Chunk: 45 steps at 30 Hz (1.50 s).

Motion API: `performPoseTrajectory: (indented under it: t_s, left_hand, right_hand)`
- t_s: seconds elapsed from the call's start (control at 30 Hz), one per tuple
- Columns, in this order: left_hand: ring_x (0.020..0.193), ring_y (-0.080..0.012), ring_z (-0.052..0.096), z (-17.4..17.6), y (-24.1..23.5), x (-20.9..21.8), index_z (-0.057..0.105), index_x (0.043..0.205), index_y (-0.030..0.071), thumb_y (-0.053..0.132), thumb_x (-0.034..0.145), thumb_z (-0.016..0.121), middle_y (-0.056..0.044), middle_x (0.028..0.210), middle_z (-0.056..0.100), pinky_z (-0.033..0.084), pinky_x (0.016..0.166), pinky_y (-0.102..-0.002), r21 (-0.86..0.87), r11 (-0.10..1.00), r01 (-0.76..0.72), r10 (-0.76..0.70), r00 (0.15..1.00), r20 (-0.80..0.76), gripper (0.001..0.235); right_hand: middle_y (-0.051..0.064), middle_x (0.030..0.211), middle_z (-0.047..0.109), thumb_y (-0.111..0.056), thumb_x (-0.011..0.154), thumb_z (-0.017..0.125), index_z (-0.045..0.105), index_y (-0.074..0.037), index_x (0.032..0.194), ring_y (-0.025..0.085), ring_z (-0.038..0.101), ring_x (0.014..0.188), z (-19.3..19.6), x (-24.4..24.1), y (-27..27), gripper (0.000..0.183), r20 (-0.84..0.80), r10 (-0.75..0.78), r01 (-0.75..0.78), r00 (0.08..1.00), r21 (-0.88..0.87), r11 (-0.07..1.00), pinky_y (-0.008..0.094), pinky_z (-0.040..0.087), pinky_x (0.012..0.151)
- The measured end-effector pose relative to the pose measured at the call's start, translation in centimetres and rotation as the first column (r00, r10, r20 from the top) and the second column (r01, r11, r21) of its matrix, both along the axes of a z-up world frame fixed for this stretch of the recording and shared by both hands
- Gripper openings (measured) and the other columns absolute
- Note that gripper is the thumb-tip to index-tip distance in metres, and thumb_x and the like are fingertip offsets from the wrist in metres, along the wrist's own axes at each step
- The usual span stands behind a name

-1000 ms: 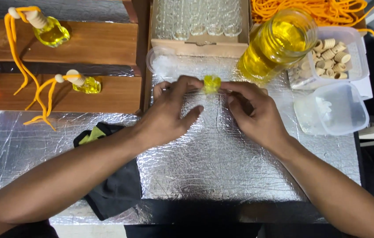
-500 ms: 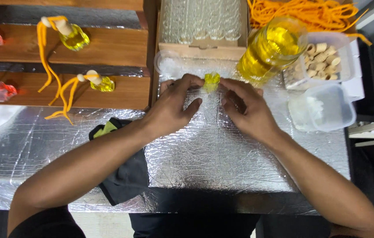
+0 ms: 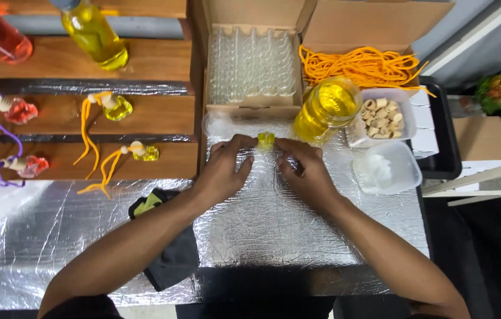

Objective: Assembling decorative perfume bottle caps by threading yellow cords through wooden beads and attaching them to the caps.

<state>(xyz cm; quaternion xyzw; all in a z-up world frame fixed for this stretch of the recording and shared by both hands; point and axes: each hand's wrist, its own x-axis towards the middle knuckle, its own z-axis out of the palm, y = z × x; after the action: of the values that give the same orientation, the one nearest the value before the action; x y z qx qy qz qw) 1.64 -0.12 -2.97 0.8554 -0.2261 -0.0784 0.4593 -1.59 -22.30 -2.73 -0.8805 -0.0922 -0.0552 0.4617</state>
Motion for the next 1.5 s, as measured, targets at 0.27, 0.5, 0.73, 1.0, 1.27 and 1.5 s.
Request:
performPoseTrajectory:
  t_s: [0.27, 0.5, 0.73, 1.0, 1.27, 1.5]
  left_hand:
    - [0.123, -0.0330, 0.064, -0.6, -0.2, 0.1, 0.058, 0.127, 0.012, 0.009, 0.097, 0.056, -0.013, 0.124, 0.072, 0.028, 0.112, -0.047, -0.023, 1.000, -0.006, 0.007, 1.000, 0.015, 0.030]
    - [0.122, -0.0342, 0.064, -2.0, -0.1, 0.2, 0.056, 0.127, 0.012, 0.006, 0.096, 0.058, -0.013, 0.127, 0.070, 0.036, 0.108, -0.048, -0.080, 0.997, -0.021, 0.025, 0.999, 0.047, 0.031]
    - [0.093, -0.0378, 0.071, -1.1, -0.4, -0.4, 0.062, 0.112, 0.003, 0.007, 0.098, 0.060, -0.016, 0.098, 0.067, 0.056, 0.080, -0.045, -0.111, 0.994, 0.016, 0.030, 0.915, 0.403, 0.015]
    - [0.070, -0.0218, 0.057, 0.2, 2.7, -2.4, 0.067, 0.081, 0.010, 0.012, 0.098, 0.065, -0.007, 0.080, 0.060, 0.054, 0.069, -0.032, 0.295, 0.833, 0.467, -0.397, 0.134, 0.908, 0.018]
    - [0.070, -0.0171, 0.069, 3.5, 2.0, -1.3, 0.070, 0.092, 0.017, 0.017, 0.090, 0.071, 0.000, 0.083, 0.073, 0.054, 0.082, -0.035, 0.670, 0.698, 0.251, -0.704, 0.070, 0.707, 0.002]
    - [0.063, -0.0190, 0.069, 2.3, -9.1, -3.2, 0.067, 0.105, 0.013, 0.010, 0.093, 0.061, 0.001, 0.072, 0.067, 0.059, 0.063, -0.032, -0.395, 0.837, 0.378, -0.180, 0.873, 0.454, 0.013]
  right_hand:
    - [0.003, 0.117, 0.075, -0.009, 0.097, 0.066, 0.068, -0.019, 0.133, 0.021, 0.069, 0.098, -1.6, 0.3, -0.4, 0.038, 0.079, 0.019, -0.016, 0.997, -0.032, 0.999, 0.040, 0.040, 0.095]
    - [0.001, 0.091, 0.072, -0.011, 0.098, 0.064, 0.069, -0.019, 0.132, 0.021, 0.068, 0.097, -1.3, 0.5, -0.3, 0.035, 0.046, -0.018, 0.019, 0.999, -0.015, 1.000, 0.039, 0.040, 0.098]
    - [0.006, 0.107, 0.072, -0.008, 0.101, 0.059, 0.068, -0.013, 0.125, 0.025, 0.070, 0.094, -0.4, 0.0, -0.2, 0.026, 0.170, -0.066, 0.060, 0.983, 0.036, 0.998, 0.042, 0.047, 0.092]
    - [0.006, 0.090, 0.064, 0.014, 0.089, 0.063, 0.073, -0.002, 0.110, 0.023, 0.066, 0.076, 3.2, -0.8, -2.2, 0.028, 0.621, 0.005, -0.069, 0.784, 0.079, 0.994, 0.037, 0.057, 0.073]
    - [0.018, 0.093, 0.072, 0.007, 0.101, 0.067, 0.072, 0.002, 0.108, 0.038, 0.070, 0.084, 11.8, -1.2, -9.5, 0.010, 0.416, -0.060, 0.196, 0.907, -0.294, 0.936, 0.046, 0.050, 0.079]
    - [0.017, 0.093, 0.076, -0.002, 0.100, 0.070, 0.078, -0.001, 0.112, 0.034, 0.073, 0.082, 8.0, 3.9, -14.3, 0.015, 0.114, -0.216, 0.236, 0.970, -0.658, 0.715, 0.043, 0.051, 0.081]
